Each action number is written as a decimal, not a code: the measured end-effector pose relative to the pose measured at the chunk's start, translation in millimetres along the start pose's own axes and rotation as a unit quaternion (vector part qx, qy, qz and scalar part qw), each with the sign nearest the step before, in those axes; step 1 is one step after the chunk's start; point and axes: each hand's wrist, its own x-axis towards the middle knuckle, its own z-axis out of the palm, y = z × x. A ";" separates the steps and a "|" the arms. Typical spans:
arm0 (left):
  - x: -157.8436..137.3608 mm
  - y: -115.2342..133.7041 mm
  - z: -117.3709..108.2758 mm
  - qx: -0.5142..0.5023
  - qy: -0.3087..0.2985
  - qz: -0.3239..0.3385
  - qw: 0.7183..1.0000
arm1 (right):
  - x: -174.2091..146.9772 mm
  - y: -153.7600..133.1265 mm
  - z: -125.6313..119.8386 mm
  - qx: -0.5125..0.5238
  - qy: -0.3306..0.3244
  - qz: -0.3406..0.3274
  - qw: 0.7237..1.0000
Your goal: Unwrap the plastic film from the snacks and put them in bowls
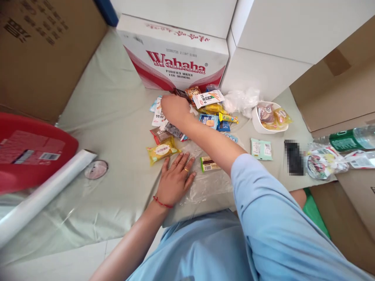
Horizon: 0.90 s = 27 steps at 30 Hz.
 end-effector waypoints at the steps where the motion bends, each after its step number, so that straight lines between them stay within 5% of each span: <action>1: 0.1 -0.1 0.0 -0.007 0.003 0.000 1.000 | -8.7 3.2 -11.8 -0.040 0.029 0.001 0.999; 3: -0.1 -0.2 0.5 -0.016 0.011 -0.002 1.000 | -32.0 13.3 -42.6 -0.112 0.086 0.011 0.990; 6: -0.9 -0.8 2.7 -0.019 0.022 -0.010 1.000 | -81.8 42.0 -89.6 0.018 0.106 0.033 0.994; 9: -1.6 -1.3 6.0 -0.012 0.027 -0.013 0.999 | -143.2 80.5 -112.8 0.226 0.028 0.108 0.968; 12: -1.2 -1.5 8.3 0.003 0.021 -0.012 1.000 | -198.3 109.7 -106.4 0.305 -0.056 0.184 0.933; 15: 0.2 -1.1 8.6 0.021 0.018 -0.014 1.000 | -231.5 119.9 -91.2 0.164 -0.089 0.211 0.960; 19: 2.1 -0.2 7.7 0.039 0.016 -0.009 0.999 | -245.0 115.4 -90.0 -0.169 -0.019 0.141 0.975; 24: 3.1 1.3 6.8 0.058 0.007 -0.012 0.998 | -239.4 108.4 -91.4 -0.199 -0.163 -0.076 0.963; 27: 3.8 2.0 6.7 0.062 0.007 -0.018 0.998 | -234.8 106.7 -84.2 -0.213 -0.203 -0.080 0.952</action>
